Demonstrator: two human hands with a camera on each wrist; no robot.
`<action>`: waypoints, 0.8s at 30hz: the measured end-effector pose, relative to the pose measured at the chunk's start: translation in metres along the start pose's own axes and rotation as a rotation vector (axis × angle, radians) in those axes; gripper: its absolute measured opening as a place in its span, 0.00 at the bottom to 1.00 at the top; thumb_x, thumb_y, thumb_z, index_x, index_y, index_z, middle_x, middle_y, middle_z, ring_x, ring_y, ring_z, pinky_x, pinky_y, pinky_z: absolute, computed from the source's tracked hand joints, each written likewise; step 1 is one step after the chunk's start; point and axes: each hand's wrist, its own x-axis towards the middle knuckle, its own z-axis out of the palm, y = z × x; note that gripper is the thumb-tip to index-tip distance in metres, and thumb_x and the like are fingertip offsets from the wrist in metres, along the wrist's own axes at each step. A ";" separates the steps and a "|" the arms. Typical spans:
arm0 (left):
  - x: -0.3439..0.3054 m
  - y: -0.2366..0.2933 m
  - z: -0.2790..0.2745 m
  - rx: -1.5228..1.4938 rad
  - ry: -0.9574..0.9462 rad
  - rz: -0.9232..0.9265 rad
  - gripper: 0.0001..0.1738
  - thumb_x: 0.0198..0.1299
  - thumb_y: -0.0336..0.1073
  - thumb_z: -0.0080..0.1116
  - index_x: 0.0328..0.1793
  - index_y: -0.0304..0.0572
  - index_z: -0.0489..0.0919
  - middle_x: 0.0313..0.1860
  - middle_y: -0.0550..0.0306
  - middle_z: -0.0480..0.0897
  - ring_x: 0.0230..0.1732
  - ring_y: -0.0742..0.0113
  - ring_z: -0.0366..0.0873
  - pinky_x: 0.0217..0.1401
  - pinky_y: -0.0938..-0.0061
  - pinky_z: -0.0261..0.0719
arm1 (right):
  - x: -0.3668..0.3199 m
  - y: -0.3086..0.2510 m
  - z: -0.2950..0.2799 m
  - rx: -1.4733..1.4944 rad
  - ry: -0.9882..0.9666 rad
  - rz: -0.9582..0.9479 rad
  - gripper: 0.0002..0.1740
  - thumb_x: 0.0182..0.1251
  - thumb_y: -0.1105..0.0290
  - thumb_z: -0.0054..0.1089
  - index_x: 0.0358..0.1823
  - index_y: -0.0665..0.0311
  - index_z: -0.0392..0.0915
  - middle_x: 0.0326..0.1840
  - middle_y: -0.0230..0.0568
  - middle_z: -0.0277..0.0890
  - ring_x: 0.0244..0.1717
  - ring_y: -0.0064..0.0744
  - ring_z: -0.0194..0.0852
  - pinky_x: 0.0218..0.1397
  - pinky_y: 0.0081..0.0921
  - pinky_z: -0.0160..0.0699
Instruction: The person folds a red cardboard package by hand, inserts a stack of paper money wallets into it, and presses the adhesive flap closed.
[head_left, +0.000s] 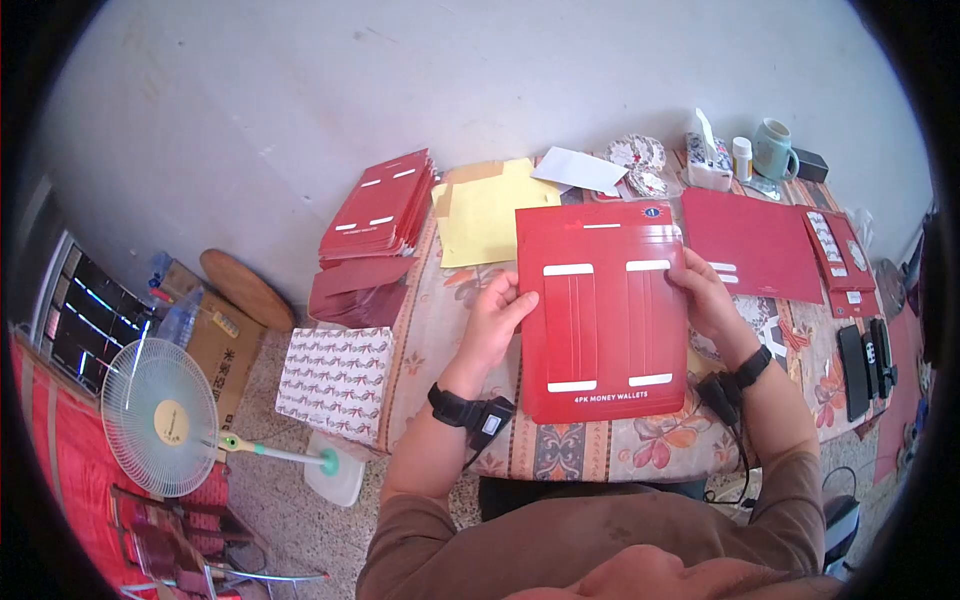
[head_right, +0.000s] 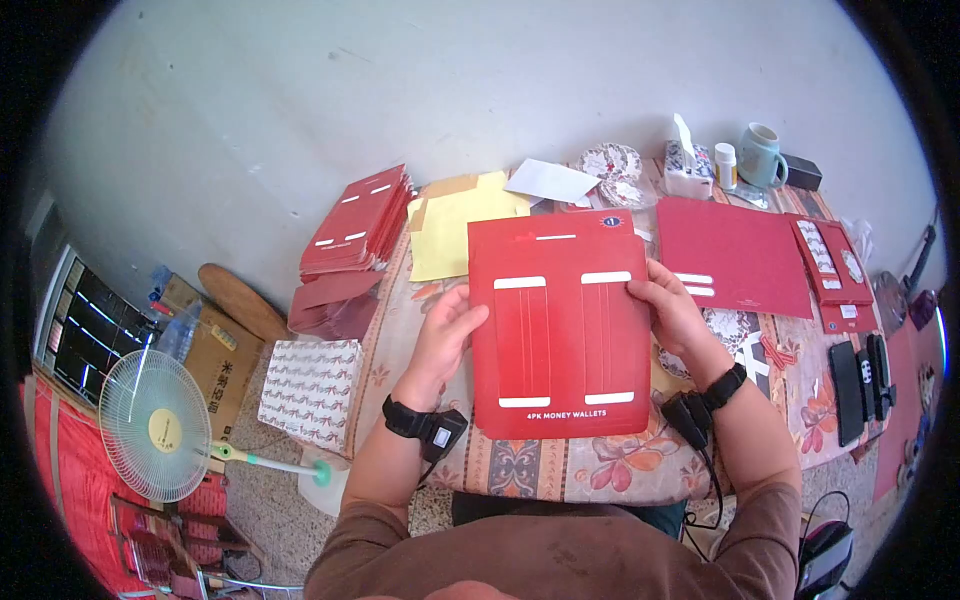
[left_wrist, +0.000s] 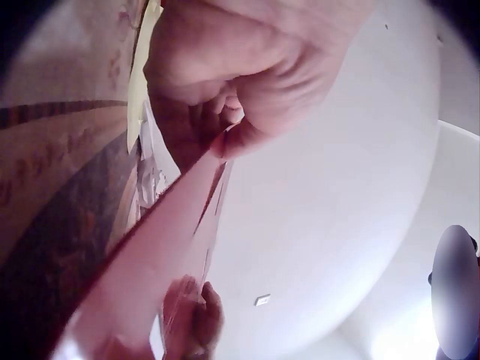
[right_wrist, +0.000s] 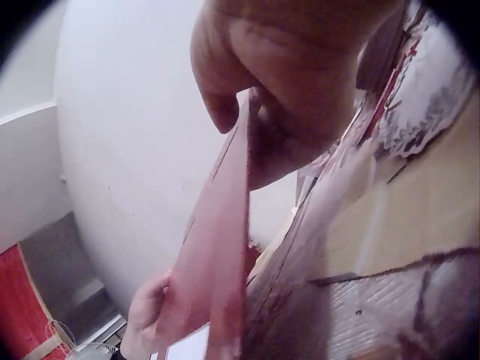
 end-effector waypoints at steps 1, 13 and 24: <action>0.000 -0.001 0.000 -0.002 0.000 -0.004 0.12 0.67 0.28 0.54 0.56 0.34 0.74 0.49 0.54 0.82 0.49 0.72 0.79 0.55 0.76 0.78 | 0.000 0.000 0.001 0.000 0.003 0.003 0.23 0.67 0.78 0.52 0.65 0.64 0.67 0.58 0.39 0.77 0.55 0.26 0.78 0.58 0.25 0.79; -0.007 0.008 0.012 0.046 -0.093 -0.159 0.25 0.69 0.34 0.54 0.68 0.33 0.64 0.53 0.52 0.80 0.53 0.69 0.78 0.59 0.76 0.75 | 0.002 -0.002 -0.001 -0.013 0.122 -0.077 0.20 0.71 0.74 0.49 0.63 0.65 0.67 0.58 0.42 0.76 0.54 0.29 0.79 0.57 0.29 0.81; -0.009 0.015 0.005 -0.065 -0.206 -0.273 0.19 0.67 0.33 0.56 0.63 0.39 0.71 0.53 0.56 0.80 0.47 0.69 0.82 0.42 0.74 0.86 | 0.007 -0.001 -0.009 0.062 0.277 -0.206 0.18 0.73 0.73 0.47 0.63 0.63 0.66 0.57 0.42 0.76 0.54 0.29 0.78 0.57 0.29 0.81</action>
